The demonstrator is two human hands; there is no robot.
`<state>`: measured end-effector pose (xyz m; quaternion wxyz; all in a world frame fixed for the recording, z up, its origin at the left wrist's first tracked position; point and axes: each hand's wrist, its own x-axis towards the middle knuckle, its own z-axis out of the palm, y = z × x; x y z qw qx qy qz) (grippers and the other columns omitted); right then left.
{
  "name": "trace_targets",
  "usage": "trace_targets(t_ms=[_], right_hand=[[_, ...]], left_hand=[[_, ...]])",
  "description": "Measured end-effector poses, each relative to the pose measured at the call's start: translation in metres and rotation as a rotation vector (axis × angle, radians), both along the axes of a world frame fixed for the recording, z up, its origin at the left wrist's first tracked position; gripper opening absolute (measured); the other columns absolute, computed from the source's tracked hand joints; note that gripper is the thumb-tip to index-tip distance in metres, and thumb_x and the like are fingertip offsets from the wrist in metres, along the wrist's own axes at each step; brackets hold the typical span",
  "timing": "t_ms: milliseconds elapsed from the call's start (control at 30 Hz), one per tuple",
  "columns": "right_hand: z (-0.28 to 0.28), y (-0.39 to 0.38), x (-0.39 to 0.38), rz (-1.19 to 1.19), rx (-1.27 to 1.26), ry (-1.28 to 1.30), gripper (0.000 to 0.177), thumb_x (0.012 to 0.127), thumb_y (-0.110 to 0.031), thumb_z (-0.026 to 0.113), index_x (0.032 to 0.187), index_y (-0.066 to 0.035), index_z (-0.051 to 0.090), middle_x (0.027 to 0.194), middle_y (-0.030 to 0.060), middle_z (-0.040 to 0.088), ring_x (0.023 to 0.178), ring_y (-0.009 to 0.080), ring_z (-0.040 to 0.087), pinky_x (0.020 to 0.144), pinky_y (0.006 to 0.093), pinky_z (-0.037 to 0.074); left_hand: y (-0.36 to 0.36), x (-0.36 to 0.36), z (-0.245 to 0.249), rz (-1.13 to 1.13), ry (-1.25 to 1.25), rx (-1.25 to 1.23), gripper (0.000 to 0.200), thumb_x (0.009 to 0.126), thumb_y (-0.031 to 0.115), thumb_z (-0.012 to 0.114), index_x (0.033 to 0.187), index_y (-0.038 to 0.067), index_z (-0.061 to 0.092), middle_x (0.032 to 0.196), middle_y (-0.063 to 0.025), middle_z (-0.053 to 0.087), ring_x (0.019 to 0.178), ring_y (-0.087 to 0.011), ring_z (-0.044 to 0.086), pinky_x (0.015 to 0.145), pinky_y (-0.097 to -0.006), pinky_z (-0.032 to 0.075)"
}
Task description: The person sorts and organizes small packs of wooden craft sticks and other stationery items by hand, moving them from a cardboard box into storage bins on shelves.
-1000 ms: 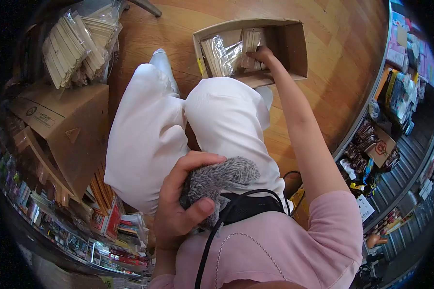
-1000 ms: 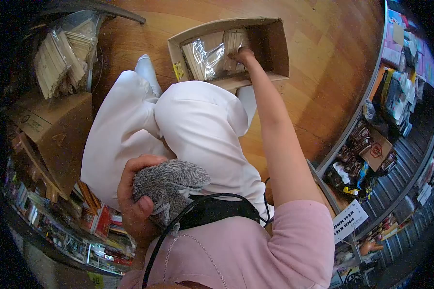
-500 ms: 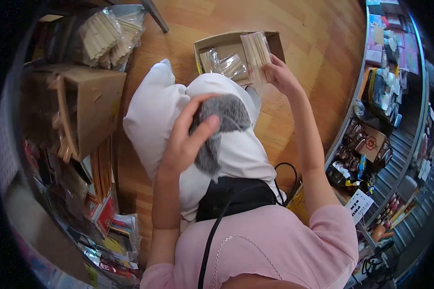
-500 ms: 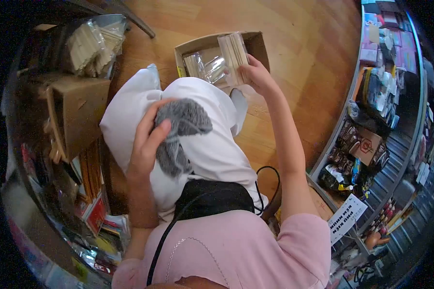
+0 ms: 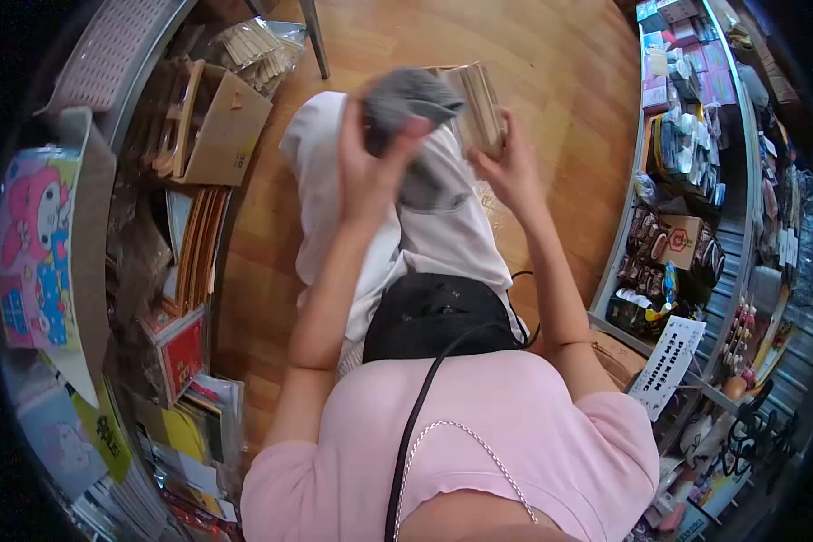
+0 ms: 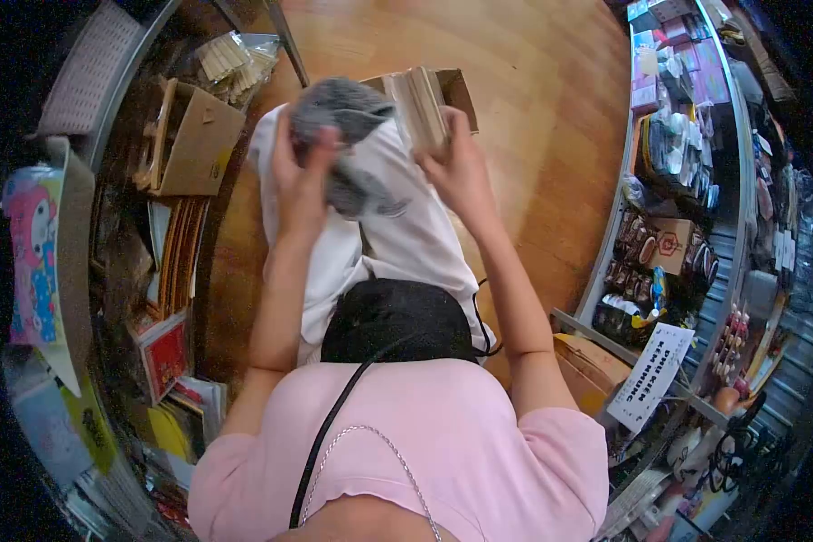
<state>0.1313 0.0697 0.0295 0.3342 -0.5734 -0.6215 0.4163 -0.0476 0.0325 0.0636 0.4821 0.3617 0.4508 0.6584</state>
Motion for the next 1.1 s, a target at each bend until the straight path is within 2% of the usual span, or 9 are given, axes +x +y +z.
trace_targets(t_ms=[33, 133, 233, 267, 400, 533, 733, 967, 1100], right_hand=[[-0.023, -0.015, -0.002, 0.054, 0.05, 0.062, 0.047, 0.08, -0.015, 0.061, 0.12, -0.005, 0.039, 0.088, 0.0132, 0.059, 0.07, 0.0186, 0.059, 0.062, 0.0327, 0.047], [-0.058, -0.046, -0.003, -0.082, -0.319, 0.888, 0.043, 0.093, -0.029, 0.042, 0.127, -0.002, 0.036, 0.117, 0.0104, 0.049, 0.103, 0.0205, 0.053, 0.086, 0.0321, 0.046], [-0.04, -0.058, -0.002, -0.103, -0.56, 1.148, 0.041, 0.092, -0.018, 0.044, 0.129, -0.003, 0.034, 0.118, 0.0108, 0.05, 0.103, 0.0204, 0.053, 0.086, 0.033, 0.046], [-0.043, -0.059, -0.001, -0.137, -0.471, 0.789, 0.044, 0.09, -0.009, 0.045, 0.133, -0.005, 0.033, 0.122, 0.0126, 0.049, 0.104, 0.0197, 0.054, 0.085, 0.0319, 0.048], [-0.034, -0.068, -0.004, -0.076, -0.386, 0.92, 0.058, 0.085, -0.007, 0.054, 0.136, -0.007, 0.025, 0.115, 0.0119, 0.053, 0.098, 0.0166, 0.056, 0.08, 0.0285, 0.049], [-0.044, -0.064, 0.003, -0.035, -0.382, 0.95, 0.051, 0.09, -0.008, 0.049, 0.136, -0.007, 0.026, 0.116, 0.0085, 0.054, 0.099, 0.0105, 0.054, 0.084, 0.0235, 0.042], [-0.06, -0.056, -0.002, -0.214, -0.313, 0.987, 0.042, 0.096, -0.022, 0.041, 0.13, 0.001, 0.034, 0.123, 0.0098, 0.049, 0.11, 0.0146, 0.047, 0.092, 0.0277, 0.038], [-0.065, -0.055, -0.004, -0.232, -0.397, 0.949, 0.041, 0.096, -0.022, 0.039, 0.13, 0.001, 0.036, 0.122, 0.0084, 0.05, 0.108, 0.0127, 0.048, 0.092, 0.0267, 0.038], [-0.064, -0.049, -0.006, -0.208, -0.419, 1.001, 0.031, 0.096, -0.021, 0.041, 0.12, -0.003, 0.047, 0.108, 0.0034, 0.058, 0.096, 0.011, 0.056, 0.083, 0.0276, 0.046]], left_hand=[[-0.016, 0.035, 0.002, 0.008, 0.26, 0.21, 0.038, 0.082, 0.015, 0.063, 0.115, 0.002, 0.05, 0.108, -0.0109, 0.057, 0.103, -0.0188, 0.054, 0.087, -0.0305, 0.042], [-0.027, 0.07, -0.022, -0.176, 0.475, 0.36, 0.041, 0.074, -0.002, 0.054, 0.115, 0.005, 0.053, 0.116, -0.0148, 0.054, 0.117, -0.0335, 0.044, 0.101, -0.0383, 0.033], [-0.021, 0.074, -0.054, -0.172, 0.615, 0.341, 0.042, 0.073, -0.004, 0.049, 0.114, 0.005, 0.053, 0.118, -0.0163, 0.052, 0.12, -0.0356, 0.04, 0.102, -0.0413, 0.03], [-0.02, 0.073, -0.064, -0.185, 0.613, 0.285, 0.042, 0.074, -0.004, 0.047, 0.114, 0.005, 0.052, 0.12, -0.0168, 0.051, 0.121, -0.0359, 0.039, 0.103, -0.0425, 0.029], [-0.021, 0.069, -0.058, -0.135, 0.86, 0.22, 0.042, 0.076, -0.002, 0.045, 0.117, 0.005, 0.051, 0.127, -0.0173, 0.046, 0.122, -0.0358, 0.038, 0.103, -0.0412, 0.03], [-0.01, 0.058, -0.07, -0.075, 0.877, 0.068, 0.047, 0.077, -0.001, 0.045, 0.124, 0.003, 0.045, 0.13, -0.0169, 0.044, 0.125, -0.0349, 0.035, 0.105, -0.0423, 0.026], [-0.02, 0.071, -0.073, -0.119, 1.182, 0.296, 0.053, 0.079, 0.005, 0.048, 0.131, 0.0, 0.035, 0.138, -0.0148, 0.034, 0.129, -0.0349, 0.029, 0.106, -0.045, 0.024], [0.048, 0.068, -0.086, -0.198, 1.111, 0.335, 0.05, 0.083, 0.008, 0.044, 0.133, 0.01, 0.038, 0.139, -0.0102, 0.036, 0.129, -0.0341, 0.029, 0.105, -0.0472, 0.024], [0.084, 0.057, -0.099, -0.168, 1.102, 0.194, 0.047, 0.085, 0.006, 0.042, 0.132, 0.012, 0.04, 0.138, -0.0084, 0.037, 0.129, -0.0349, 0.028, 0.106, -0.0473, 0.023]])
